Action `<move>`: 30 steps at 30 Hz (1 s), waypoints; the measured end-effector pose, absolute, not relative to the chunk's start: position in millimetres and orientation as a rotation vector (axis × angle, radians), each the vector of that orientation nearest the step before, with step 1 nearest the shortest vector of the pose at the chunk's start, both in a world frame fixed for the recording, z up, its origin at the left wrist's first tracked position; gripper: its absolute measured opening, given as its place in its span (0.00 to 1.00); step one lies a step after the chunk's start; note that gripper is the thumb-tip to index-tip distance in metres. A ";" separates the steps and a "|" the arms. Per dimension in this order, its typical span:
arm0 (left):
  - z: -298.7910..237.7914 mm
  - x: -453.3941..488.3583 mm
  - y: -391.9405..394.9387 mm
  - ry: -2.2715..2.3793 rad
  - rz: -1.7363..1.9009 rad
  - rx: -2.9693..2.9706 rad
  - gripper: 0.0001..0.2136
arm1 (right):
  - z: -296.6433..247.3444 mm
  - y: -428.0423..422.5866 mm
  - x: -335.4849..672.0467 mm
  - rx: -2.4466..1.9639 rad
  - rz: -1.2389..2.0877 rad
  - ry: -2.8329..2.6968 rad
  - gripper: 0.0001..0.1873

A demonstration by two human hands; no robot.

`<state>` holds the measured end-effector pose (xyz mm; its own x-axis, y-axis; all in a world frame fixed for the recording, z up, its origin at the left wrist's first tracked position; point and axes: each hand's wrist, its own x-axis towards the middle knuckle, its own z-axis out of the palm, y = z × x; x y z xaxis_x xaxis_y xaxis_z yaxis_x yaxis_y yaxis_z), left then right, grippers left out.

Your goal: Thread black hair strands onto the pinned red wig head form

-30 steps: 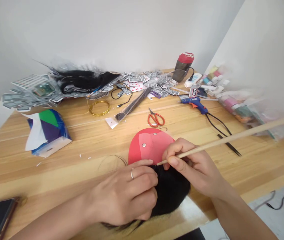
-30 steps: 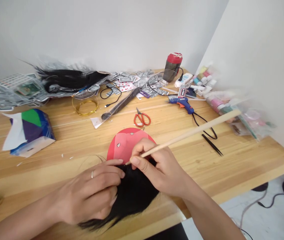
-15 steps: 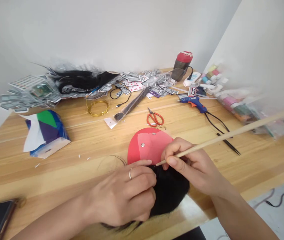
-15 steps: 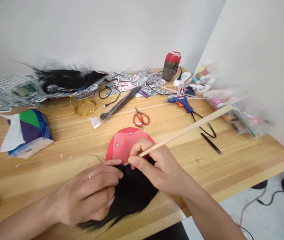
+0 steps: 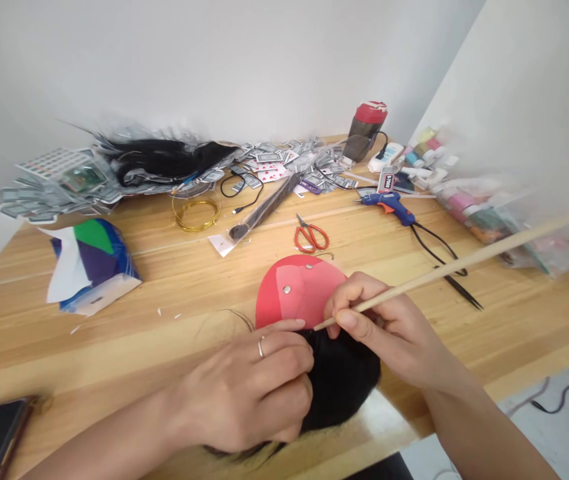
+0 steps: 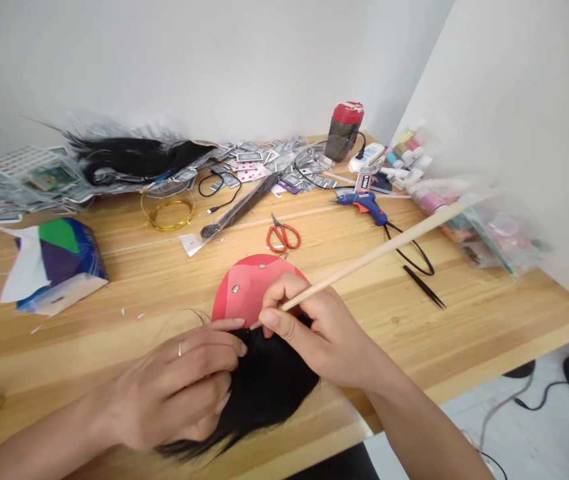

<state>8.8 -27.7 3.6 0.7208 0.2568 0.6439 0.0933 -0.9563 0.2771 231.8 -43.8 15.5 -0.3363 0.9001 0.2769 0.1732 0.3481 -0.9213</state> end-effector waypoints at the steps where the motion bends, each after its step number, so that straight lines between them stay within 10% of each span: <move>1: 3.2 8.9 -27.3 0.275 1.051 2.701 0.12 | 15.2 -43.5 232.0 -0.955 1.051 -1.749 0.10; 30: 4.4 14.8 -45.5 0.310 1.039 2.839 0.11 | 15.2 -44.0 232.1 -0.914 1.035 -1.744 0.12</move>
